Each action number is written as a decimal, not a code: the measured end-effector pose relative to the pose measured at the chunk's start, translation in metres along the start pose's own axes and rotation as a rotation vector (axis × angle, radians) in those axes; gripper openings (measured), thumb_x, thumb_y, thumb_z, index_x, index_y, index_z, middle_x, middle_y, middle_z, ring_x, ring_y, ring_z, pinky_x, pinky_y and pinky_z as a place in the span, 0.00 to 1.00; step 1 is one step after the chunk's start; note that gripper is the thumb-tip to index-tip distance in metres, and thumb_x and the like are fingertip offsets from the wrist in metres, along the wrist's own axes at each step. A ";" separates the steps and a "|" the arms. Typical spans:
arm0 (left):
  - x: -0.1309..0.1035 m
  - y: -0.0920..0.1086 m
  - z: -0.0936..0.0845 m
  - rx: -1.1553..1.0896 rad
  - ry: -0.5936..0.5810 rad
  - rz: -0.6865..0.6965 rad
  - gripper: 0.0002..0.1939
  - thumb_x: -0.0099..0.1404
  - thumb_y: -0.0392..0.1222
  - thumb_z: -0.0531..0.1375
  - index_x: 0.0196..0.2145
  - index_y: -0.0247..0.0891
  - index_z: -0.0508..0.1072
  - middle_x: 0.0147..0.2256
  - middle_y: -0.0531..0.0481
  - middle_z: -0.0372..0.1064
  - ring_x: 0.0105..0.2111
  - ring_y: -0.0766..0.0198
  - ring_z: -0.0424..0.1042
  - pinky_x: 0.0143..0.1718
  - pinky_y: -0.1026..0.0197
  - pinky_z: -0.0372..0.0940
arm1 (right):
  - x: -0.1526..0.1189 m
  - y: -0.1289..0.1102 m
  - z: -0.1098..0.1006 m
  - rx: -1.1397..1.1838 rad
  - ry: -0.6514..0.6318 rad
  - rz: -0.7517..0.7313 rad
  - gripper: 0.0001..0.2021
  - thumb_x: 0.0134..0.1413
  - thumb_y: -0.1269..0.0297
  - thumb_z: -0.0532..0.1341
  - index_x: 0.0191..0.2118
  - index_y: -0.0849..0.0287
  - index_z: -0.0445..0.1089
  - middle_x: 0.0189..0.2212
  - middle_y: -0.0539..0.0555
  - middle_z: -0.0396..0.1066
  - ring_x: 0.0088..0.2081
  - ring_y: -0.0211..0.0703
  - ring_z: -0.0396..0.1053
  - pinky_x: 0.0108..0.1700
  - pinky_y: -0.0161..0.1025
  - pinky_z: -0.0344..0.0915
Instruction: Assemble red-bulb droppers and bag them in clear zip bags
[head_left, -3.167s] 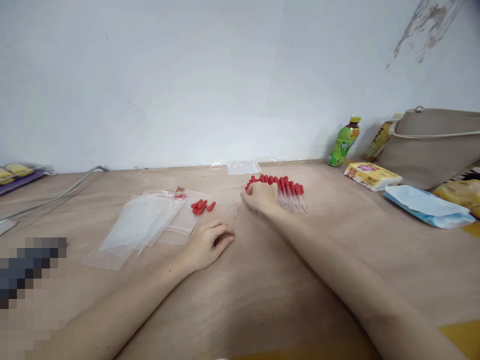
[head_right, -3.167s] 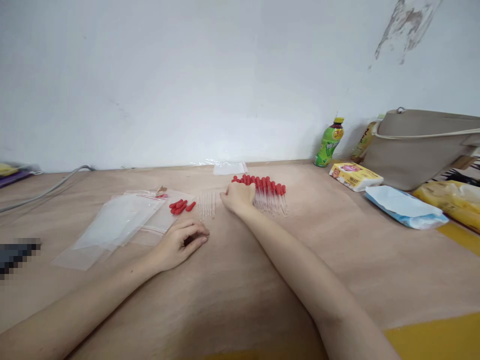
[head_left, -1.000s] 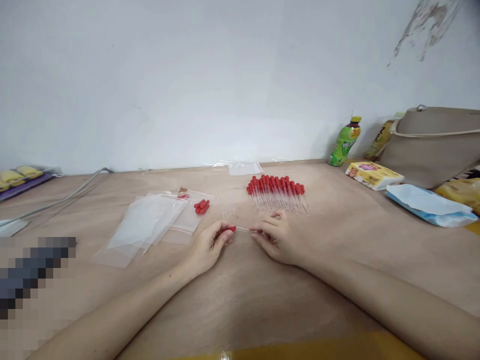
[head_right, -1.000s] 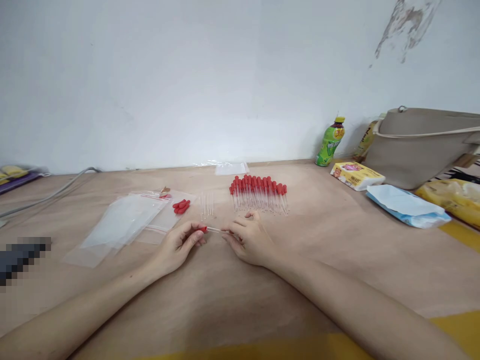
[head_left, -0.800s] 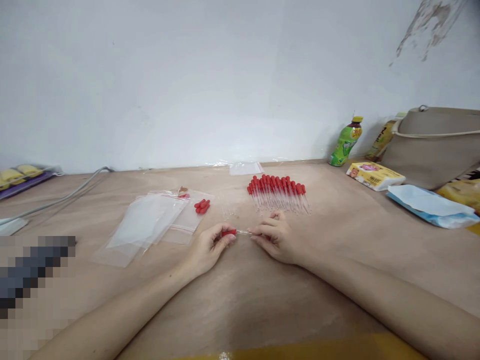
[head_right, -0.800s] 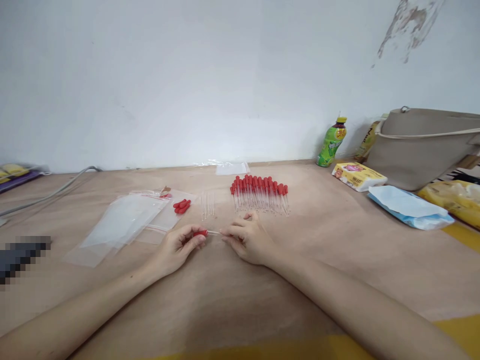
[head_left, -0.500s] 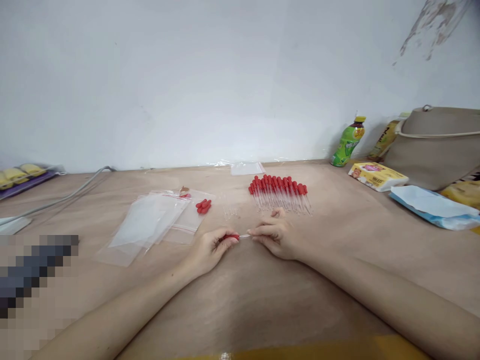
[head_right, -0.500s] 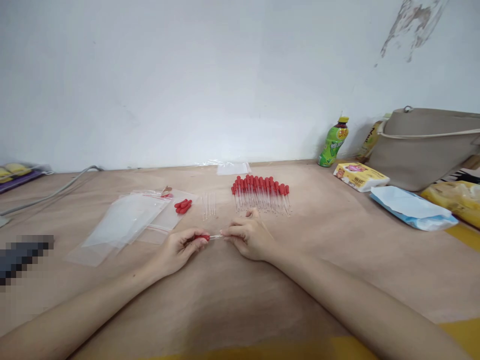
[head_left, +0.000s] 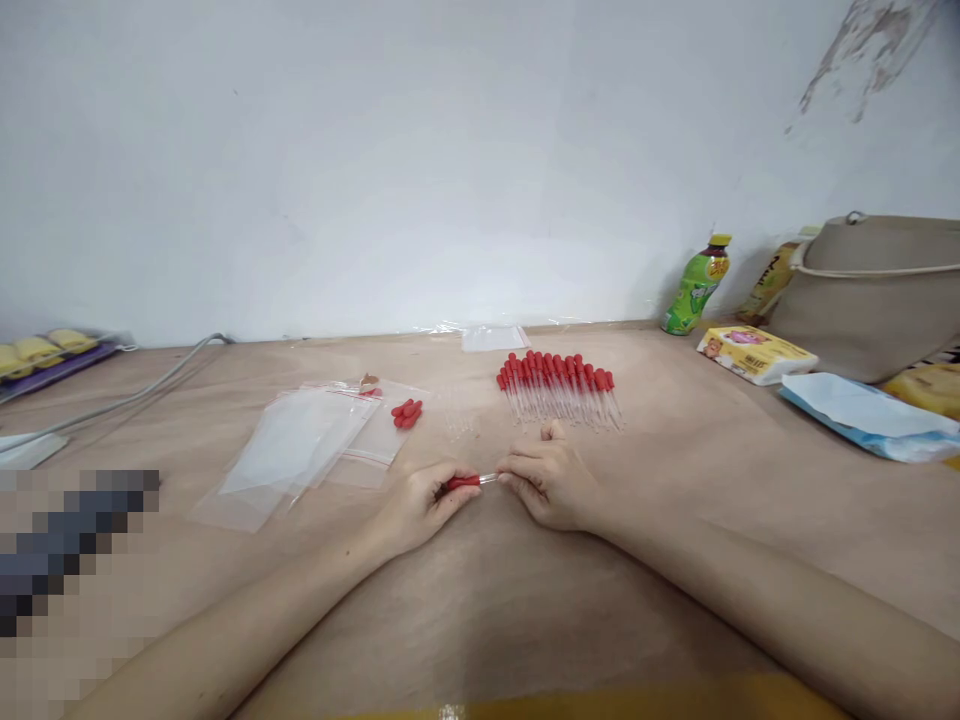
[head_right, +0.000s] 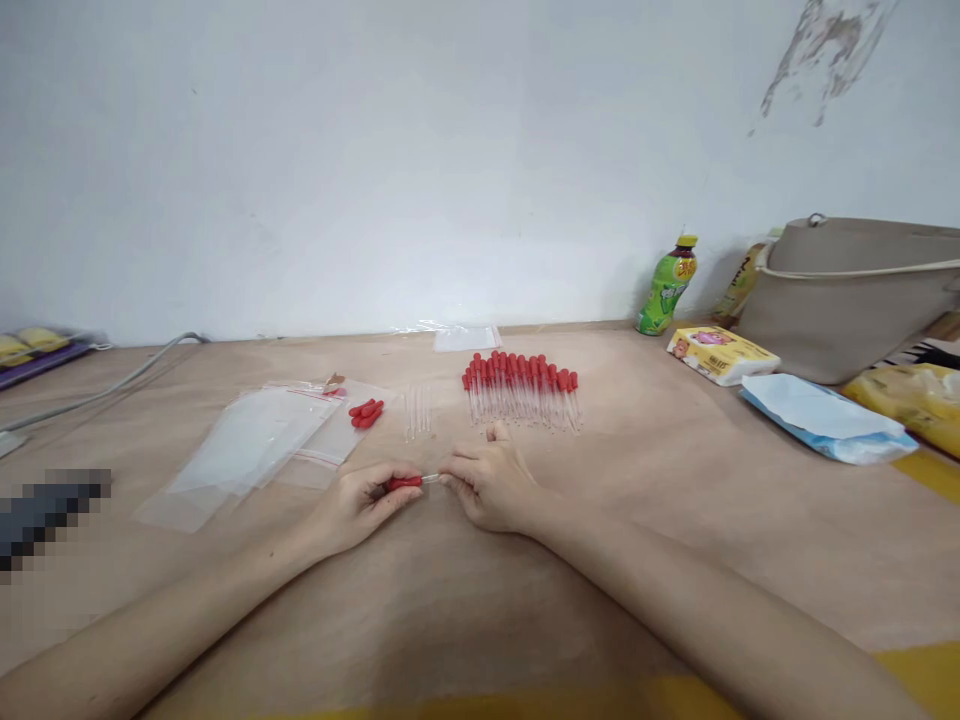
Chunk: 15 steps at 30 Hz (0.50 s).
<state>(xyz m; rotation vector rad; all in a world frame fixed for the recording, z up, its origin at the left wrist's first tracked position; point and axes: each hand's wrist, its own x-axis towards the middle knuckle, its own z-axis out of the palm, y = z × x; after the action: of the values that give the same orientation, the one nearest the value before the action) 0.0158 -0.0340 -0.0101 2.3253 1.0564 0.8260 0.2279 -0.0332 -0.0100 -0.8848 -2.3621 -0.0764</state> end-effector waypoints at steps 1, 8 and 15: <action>0.000 0.000 0.000 0.009 0.004 0.013 0.08 0.62 0.43 0.55 0.35 0.37 0.71 0.29 0.51 0.71 0.27 0.67 0.68 0.28 0.66 0.64 | 0.000 -0.001 0.001 0.001 -0.004 0.003 0.13 0.58 0.67 0.49 0.32 0.58 0.70 0.23 0.50 0.68 0.23 0.34 0.56 0.36 0.40 0.43; 0.003 -0.005 -0.003 0.127 0.009 0.099 0.08 0.63 0.42 0.55 0.35 0.37 0.72 0.29 0.51 0.72 0.27 0.66 0.69 0.29 0.66 0.63 | 0.005 -0.005 0.004 -0.007 -0.080 0.062 0.14 0.59 0.66 0.48 0.30 0.60 0.69 0.23 0.51 0.69 0.23 0.34 0.57 0.35 0.38 0.43; 0.007 -0.014 -0.009 0.145 0.106 0.115 0.14 0.62 0.42 0.56 0.46 0.39 0.66 0.34 0.49 0.68 0.29 0.66 0.67 0.31 0.64 0.64 | 0.011 -0.006 -0.019 -0.023 -0.197 0.142 0.09 0.54 0.69 0.53 0.31 0.57 0.71 0.28 0.51 0.73 0.30 0.38 0.65 0.39 0.40 0.48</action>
<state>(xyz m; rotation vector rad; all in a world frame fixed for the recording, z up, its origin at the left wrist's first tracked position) 0.0060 -0.0191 -0.0098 2.5073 1.0663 0.9552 0.2274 -0.0359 0.0125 -1.1137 -2.4740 0.0437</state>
